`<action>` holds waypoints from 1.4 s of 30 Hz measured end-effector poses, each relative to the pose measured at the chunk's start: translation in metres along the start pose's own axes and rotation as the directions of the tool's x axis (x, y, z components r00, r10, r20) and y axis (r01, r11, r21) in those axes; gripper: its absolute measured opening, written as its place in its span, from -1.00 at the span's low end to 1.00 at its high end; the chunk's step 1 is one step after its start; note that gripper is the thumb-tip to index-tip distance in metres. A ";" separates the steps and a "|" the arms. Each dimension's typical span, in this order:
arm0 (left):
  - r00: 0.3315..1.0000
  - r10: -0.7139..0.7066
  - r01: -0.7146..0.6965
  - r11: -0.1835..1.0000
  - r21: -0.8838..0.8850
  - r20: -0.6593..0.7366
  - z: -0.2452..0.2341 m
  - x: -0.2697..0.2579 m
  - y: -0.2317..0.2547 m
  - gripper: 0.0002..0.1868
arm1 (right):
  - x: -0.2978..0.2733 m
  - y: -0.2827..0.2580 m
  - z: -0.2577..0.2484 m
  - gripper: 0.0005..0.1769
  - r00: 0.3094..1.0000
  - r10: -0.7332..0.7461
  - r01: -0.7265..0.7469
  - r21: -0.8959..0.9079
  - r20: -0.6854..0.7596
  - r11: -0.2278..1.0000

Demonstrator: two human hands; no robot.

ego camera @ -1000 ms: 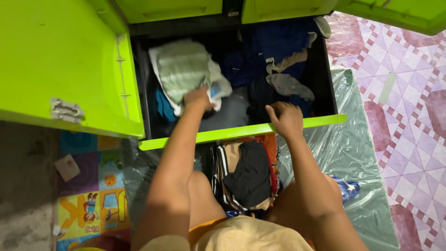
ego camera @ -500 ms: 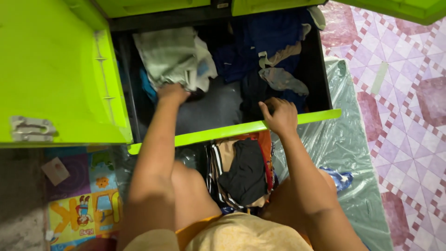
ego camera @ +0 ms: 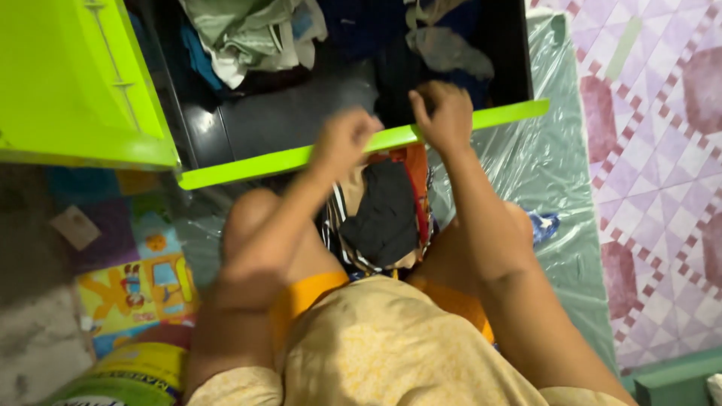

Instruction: The person sits on the floor and folds various garments, including a blue star-patterned cloth, a blue shirt, a white shirt, and a black shirt, then places them into a green storage cabinet.

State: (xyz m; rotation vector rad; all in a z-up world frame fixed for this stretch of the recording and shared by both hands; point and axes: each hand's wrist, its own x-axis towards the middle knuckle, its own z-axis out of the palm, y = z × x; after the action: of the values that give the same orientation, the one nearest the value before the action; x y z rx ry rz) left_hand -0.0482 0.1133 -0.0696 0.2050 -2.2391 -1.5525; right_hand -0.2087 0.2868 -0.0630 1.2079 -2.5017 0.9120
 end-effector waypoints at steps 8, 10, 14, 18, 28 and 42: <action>0.950 -0.310 0.274 0.881 0.385 0.033 0.069 -0.116 -0.034 -0.65 | -0.095 -0.022 -0.024 -0.85 0.954 0.271 -0.297 0.267 0.130 0.917; 0.963 -0.266 0.257 0.853 0.454 -0.046 0.069 -0.125 -0.039 -0.48 | -0.131 -0.023 -0.013 -0.81 0.836 0.413 -0.516 0.261 0.361 0.816; 0.805 -0.583 0.469 0.739 0.484 0.109 0.067 -0.128 -0.035 -0.31 | -0.193 -0.001 0.027 -0.57 0.770 0.399 -0.529 0.150 0.497 0.835; 0.854 -0.515 0.438 0.630 0.642 -0.077 0.075 -0.136 -0.029 -0.10 | -0.210 0.043 0.056 -0.48 0.763 0.562 -0.646 0.333 0.319 0.687; 0.722 -0.605 0.666 0.739 0.101 -0.336 0.088 -0.181 -0.129 0.26 | -0.196 -0.032 0.028 -0.11 0.436 0.635 -0.816 -0.016 0.638 0.577; 0.683 -0.649 0.697 0.716 0.034 -0.336 0.084 -0.200 -0.174 -0.09 | -0.189 -0.080 0.021 -0.15 0.727 0.394 -0.635 0.333 0.562 0.697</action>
State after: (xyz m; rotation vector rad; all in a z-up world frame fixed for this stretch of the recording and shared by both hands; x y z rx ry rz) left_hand 0.0799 0.1895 -0.3043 1.3714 -2.1323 -1.5048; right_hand -0.0250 0.3551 -0.1274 0.8650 -3.2169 1.7059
